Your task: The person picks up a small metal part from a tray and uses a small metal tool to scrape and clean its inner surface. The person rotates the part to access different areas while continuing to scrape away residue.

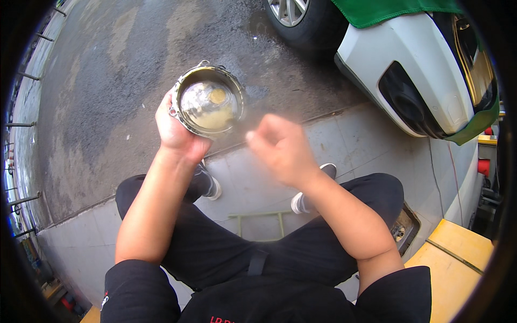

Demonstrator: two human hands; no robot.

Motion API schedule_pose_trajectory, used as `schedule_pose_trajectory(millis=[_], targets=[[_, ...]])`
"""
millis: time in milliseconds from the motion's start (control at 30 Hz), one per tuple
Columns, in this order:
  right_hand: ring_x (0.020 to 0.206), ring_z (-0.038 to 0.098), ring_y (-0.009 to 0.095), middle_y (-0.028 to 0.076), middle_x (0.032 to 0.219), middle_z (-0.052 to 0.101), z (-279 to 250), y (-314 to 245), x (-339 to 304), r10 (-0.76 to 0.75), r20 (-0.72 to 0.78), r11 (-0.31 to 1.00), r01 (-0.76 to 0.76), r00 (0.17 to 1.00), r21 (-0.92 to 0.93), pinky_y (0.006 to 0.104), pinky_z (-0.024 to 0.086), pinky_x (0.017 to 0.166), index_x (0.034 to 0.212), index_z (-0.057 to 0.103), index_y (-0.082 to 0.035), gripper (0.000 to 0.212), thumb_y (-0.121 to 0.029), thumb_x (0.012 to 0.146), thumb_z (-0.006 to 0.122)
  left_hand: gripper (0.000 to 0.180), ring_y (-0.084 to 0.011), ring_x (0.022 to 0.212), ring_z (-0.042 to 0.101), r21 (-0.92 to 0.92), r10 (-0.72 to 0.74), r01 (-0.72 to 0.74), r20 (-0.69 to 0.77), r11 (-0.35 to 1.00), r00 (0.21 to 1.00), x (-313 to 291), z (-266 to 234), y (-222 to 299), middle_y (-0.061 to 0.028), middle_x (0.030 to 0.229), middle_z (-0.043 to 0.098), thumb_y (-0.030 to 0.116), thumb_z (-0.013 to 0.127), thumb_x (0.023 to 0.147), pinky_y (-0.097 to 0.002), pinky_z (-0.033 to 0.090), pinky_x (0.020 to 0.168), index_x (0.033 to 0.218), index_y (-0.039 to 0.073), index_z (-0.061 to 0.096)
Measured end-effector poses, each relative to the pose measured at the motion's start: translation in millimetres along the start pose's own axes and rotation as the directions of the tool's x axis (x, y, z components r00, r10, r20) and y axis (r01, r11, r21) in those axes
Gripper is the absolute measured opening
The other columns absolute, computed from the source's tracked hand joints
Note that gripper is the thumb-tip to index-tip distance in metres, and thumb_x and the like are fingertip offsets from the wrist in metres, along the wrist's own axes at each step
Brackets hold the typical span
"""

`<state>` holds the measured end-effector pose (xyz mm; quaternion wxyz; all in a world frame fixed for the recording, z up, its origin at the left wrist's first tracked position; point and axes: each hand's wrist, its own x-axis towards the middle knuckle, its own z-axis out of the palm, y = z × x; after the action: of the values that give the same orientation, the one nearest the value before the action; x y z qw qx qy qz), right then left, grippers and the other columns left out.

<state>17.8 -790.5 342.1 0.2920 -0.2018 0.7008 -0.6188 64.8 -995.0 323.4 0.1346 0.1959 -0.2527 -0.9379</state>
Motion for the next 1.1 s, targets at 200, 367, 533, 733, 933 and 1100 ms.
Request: schedule_pose_trajectory(millis=[200,367,533,733,933,1100], targets=[[0.058,0.048,0.003,-0.004,0.063,0.056,2,3,-1,0.044,0.008,0.997,-0.045,0.999,0.065,0.0255,0.040,0.051,0.075,0.054,-0.003,0.027,-0.018,0.093,0.069,0.048,-0.0308,0.111,0.065,0.049,0.149,-0.142,-0.211,0.989,0.966,-2,11,-7,-0.0154,0.121,0.068,0.031,0.032,0.102,-0.0469,0.052,0.099,0.123,0.002,0.063],[0.059,0.048,0.003,-0.003,0.064,0.057,11,4,-2,-0.051,-0.158,0.997,0.058,0.986,0.041,0.0253,0.040,0.052,0.075,0.054,-0.003,0.027,-0.018,0.094,0.068,0.048,-0.0307,0.112,0.065,0.042,0.150,-0.145,-0.163,0.988,0.975,-5,14,-7,-0.0147,0.121,0.068,0.032,0.032,0.101,-0.0464,0.052,0.099,0.123,0.002,0.063],[0.061,0.047,0.003,-0.003,0.064,0.056,18,5,-4,-0.088,-0.107,0.993,0.096,0.990,0.072,0.0253,0.040,0.052,0.075,0.054,-0.003,0.028,-0.017,0.096,0.067,0.046,-0.0292,0.110,0.065,-0.001,0.165,-0.167,-0.127,0.986,0.978,-7,20,-10,-0.0139,0.120,0.068,0.031,0.033,0.101,-0.0450,0.053,0.098,0.121,0.003,0.063],[0.061,0.045,0.002,-0.005,0.065,0.052,19,3,-5,-0.045,-0.050,0.989,0.051,0.998,0.137,0.0246,0.038,0.052,0.076,0.054,-0.004,0.027,-0.017,0.096,0.067,0.040,-0.0260,0.105,0.066,-0.025,0.177,-0.180,-0.083,0.983,0.981,-10,29,-11,-0.0121,0.114,0.070,0.027,0.036,0.100,-0.0427,0.054,0.095,0.113,0.003,0.065],[0.063,0.044,0.002,-0.005,0.066,0.053,16,0,-5,-0.018,0.026,0.979,0.012,0.999,0.204,0.0237,0.037,0.053,0.077,0.052,-0.005,0.027,-0.016,0.098,0.065,0.050,-0.0300,0.115,0.063,-0.018,0.136,-0.138,-0.068,0.990,0.988,-8,23,-10,-0.0140,0.124,0.067,0.035,0.031,0.101,-0.0468,0.051,0.101,0.126,0.003,0.061],[0.061,0.043,0.001,-0.005,0.066,0.052,17,1,-3,-0.064,-0.057,0.982,0.073,0.996,0.175,0.0228,0.036,0.052,0.077,0.052,-0.006,0.027,-0.015,0.098,0.065,0.050,-0.0300,0.116,0.063,-0.090,0.122,-0.117,0.052,0.989,0.991,-7,15,-10,-0.0128,0.125,0.067,0.036,0.031,0.101,-0.0473,0.050,0.102,0.125,0.005,0.062]])
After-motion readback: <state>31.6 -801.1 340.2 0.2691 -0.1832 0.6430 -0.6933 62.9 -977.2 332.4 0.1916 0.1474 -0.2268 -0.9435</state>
